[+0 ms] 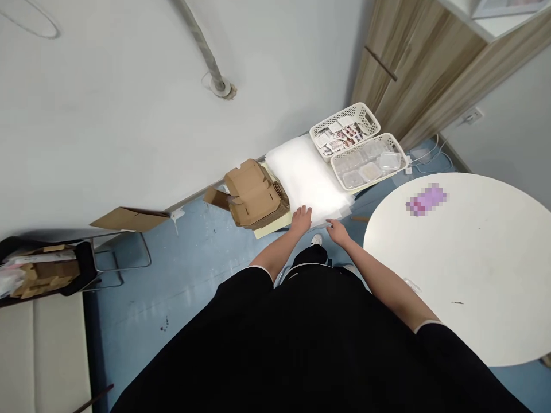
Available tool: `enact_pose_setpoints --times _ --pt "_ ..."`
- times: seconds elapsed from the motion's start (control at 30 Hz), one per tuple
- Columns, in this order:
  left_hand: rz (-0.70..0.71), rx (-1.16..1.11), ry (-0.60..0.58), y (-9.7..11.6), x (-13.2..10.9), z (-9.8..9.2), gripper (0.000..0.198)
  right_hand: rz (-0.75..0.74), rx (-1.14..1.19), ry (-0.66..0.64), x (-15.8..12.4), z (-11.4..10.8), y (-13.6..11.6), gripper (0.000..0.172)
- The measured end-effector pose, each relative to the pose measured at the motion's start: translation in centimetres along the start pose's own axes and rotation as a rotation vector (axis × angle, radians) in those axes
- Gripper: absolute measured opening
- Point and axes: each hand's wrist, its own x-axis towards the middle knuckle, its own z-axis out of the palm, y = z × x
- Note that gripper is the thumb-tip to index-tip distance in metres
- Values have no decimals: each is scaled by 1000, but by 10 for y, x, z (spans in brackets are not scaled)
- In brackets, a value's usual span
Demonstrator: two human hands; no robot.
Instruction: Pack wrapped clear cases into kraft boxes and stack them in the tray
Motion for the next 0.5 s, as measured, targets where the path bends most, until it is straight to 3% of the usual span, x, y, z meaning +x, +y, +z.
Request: enact_pose_setpoints --times 0.13,0.23,0.37,0.5 --pt "35 -6 -20 -12 5 10 57 83 156 170 59 6 -18 60" --pt "69 -38 -43 -22 4 13 52 183 237 189 84 5 -20 60" --pt "94 -87 -50 -32 0 11 42 290 283 137 91 -2 -24 31" --pt "125 -102 19 -31 -12 1 39 164 249 187 76 -10 -32 15"
